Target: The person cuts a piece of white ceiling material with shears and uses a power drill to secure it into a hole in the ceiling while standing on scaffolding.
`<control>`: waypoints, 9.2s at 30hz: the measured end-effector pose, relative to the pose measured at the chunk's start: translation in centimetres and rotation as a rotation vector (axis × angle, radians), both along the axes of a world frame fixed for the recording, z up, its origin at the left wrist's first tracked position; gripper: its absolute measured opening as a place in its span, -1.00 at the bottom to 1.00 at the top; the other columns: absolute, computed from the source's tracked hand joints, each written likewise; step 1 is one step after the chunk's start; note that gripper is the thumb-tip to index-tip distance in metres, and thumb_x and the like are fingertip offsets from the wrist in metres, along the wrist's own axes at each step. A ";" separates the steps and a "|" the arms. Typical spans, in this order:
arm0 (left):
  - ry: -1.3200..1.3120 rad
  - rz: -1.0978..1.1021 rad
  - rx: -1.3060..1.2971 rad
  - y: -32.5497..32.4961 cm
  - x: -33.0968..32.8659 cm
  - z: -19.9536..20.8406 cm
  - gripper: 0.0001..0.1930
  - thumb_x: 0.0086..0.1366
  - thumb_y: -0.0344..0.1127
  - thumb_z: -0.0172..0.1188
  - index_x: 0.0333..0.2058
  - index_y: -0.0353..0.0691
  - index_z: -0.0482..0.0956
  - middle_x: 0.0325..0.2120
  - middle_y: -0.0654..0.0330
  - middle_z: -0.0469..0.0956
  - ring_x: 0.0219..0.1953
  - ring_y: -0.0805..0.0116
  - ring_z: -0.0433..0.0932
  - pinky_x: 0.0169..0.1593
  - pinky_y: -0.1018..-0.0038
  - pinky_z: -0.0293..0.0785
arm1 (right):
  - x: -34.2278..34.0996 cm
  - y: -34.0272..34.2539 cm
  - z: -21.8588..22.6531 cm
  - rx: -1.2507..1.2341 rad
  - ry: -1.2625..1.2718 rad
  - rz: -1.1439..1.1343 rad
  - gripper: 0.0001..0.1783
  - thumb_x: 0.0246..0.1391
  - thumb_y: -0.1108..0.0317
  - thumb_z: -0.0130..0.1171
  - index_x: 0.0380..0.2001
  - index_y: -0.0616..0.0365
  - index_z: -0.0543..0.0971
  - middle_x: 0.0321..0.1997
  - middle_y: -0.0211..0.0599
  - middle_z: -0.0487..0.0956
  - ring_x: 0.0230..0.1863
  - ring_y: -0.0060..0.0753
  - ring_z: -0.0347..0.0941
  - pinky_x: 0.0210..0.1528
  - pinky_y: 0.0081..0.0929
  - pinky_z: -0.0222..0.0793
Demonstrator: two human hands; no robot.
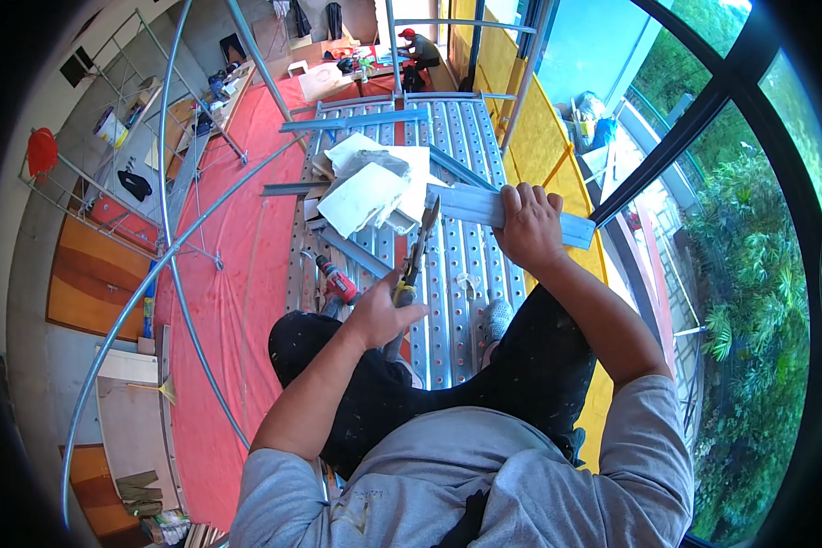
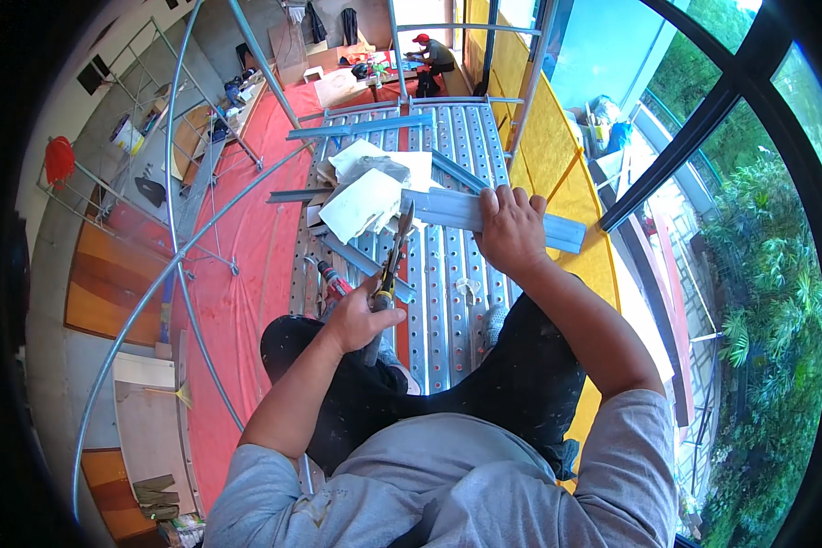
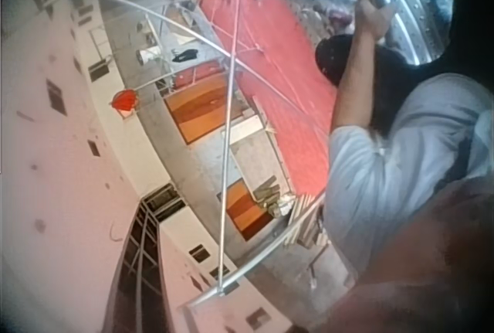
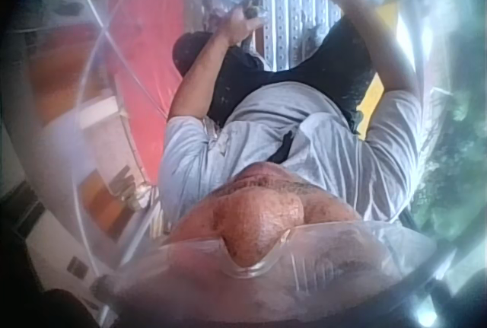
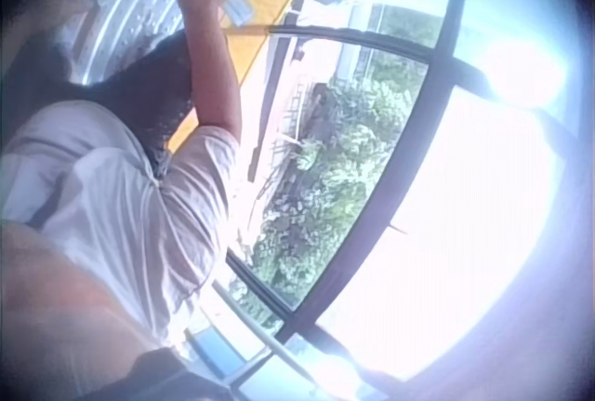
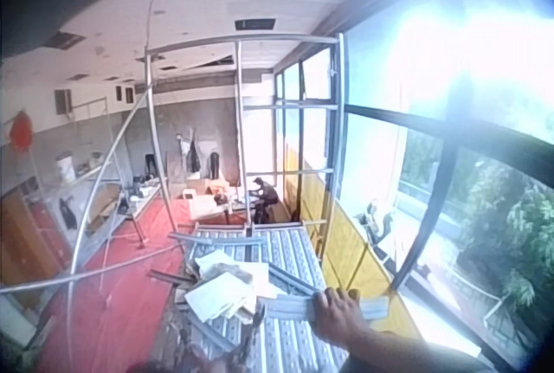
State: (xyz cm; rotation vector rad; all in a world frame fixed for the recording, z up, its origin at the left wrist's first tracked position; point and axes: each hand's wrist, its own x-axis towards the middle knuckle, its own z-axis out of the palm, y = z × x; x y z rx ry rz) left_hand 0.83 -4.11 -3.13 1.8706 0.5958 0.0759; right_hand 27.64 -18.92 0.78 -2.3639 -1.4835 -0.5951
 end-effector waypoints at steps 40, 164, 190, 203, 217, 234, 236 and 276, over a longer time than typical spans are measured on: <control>0.278 -0.131 0.174 -1.2 -2.5 5.4 -0.11 0.04 -0.02 0.40 0.35 -0.23 0.37 0.01 -0.11 0.61 0.08 0.02 0.61 0.20 0.27 0.46 | 2.9 -1.3 1.3 0.216 -0.144 0.104 -0.52 -0.09 0.46 0.33 -0.04 -0.23 0.64 -0.05 -0.36 0.54 0.22 -0.13 0.40 0.48 0.42 -0.21; 0.126 0.373 0.728 0.8 -10.8 5.4 -0.50 0.11 -0.17 0.47 -0.07 -0.32 0.53 -0.30 -0.16 0.65 -0.17 -0.12 0.67 -0.09 0.11 0.55 | -6.2 3.6 -0.9 -0.015 0.081 0.060 -0.48 -0.17 0.24 0.44 -0.07 0.02 0.52 -0.09 -0.22 0.49 0.05 -0.07 0.40 0.07 -0.07 0.15; 0.338 0.150 0.388 -0.6 -12.4 9.1 -0.46 0.22 0.05 0.40 -0.11 -0.36 0.58 -0.29 -0.08 0.68 -0.16 -0.05 0.68 -0.05 0.17 0.55 | -6.8 2.0 0.9 0.063 0.013 0.106 -0.55 -0.15 0.32 0.36 -0.10 0.02 0.54 -0.15 -0.22 0.51 0.01 -0.09 0.41 0.06 -0.06 0.15; 0.212 0.098 0.600 -1.1 -12.8 9.4 -0.46 0.10 -0.14 0.50 -0.03 -0.34 0.58 -0.11 -0.05 0.48 -0.01 -0.04 0.54 0.12 0.21 0.45 | -7.4 1.8 1.1 0.057 -0.033 0.113 -0.58 -0.08 0.33 0.25 -0.06 -0.02 0.53 -0.14 -0.21 0.49 0.01 -0.10 0.37 0.05 -0.01 0.11; 0.002 0.252 0.597 -1.2 -12.7 8.1 -0.37 0.09 -0.19 0.47 0.11 -0.32 0.51 -0.03 -0.02 0.51 0.04 -0.02 0.55 0.10 0.19 0.50 | -6.7 2.2 0.8 0.101 0.024 0.143 -0.48 -0.18 0.17 0.46 -0.09 0.00 0.56 -0.18 -0.27 0.50 -0.02 -0.14 0.45 0.04 -0.09 0.18; -0.122 -0.081 -1.039 0.5 -15.1 4.9 -0.18 0.03 -0.30 0.36 0.32 -0.31 0.32 -0.05 -0.09 0.58 -0.20 0.19 0.65 -0.04 0.30 0.57 | -4.1 2.6 0.8 0.224 0.109 0.424 -0.48 -0.25 0.29 0.48 -0.11 -0.09 0.57 -0.21 -0.36 0.49 -0.06 -0.18 0.46 0.07 -0.14 0.17; -0.077 -0.033 -0.771 0.4 -14.7 5.4 -0.19 0.07 -0.31 0.35 0.34 -0.32 0.31 -0.02 0.01 0.58 -0.14 0.25 0.64 0.02 0.33 0.55 | -4.1 2.5 0.9 0.226 0.096 0.428 -0.48 -0.25 0.29 0.49 -0.12 -0.10 0.57 -0.21 -0.36 0.49 -0.07 -0.18 0.46 0.07 -0.14 0.17; -0.081 0.406 -0.238 4.5 -9.3 2.4 -0.65 0.23 -0.28 0.34 -0.07 -0.33 0.57 -0.34 0.19 0.63 -0.21 0.33 0.63 0.01 0.35 0.50 | -4.6 3.3 0.1 0.084 0.151 0.056 -0.40 -0.22 0.23 0.50 -0.02 -0.07 0.54 -0.12 -0.28 0.53 0.02 -0.10 0.48 0.06 -0.03 0.20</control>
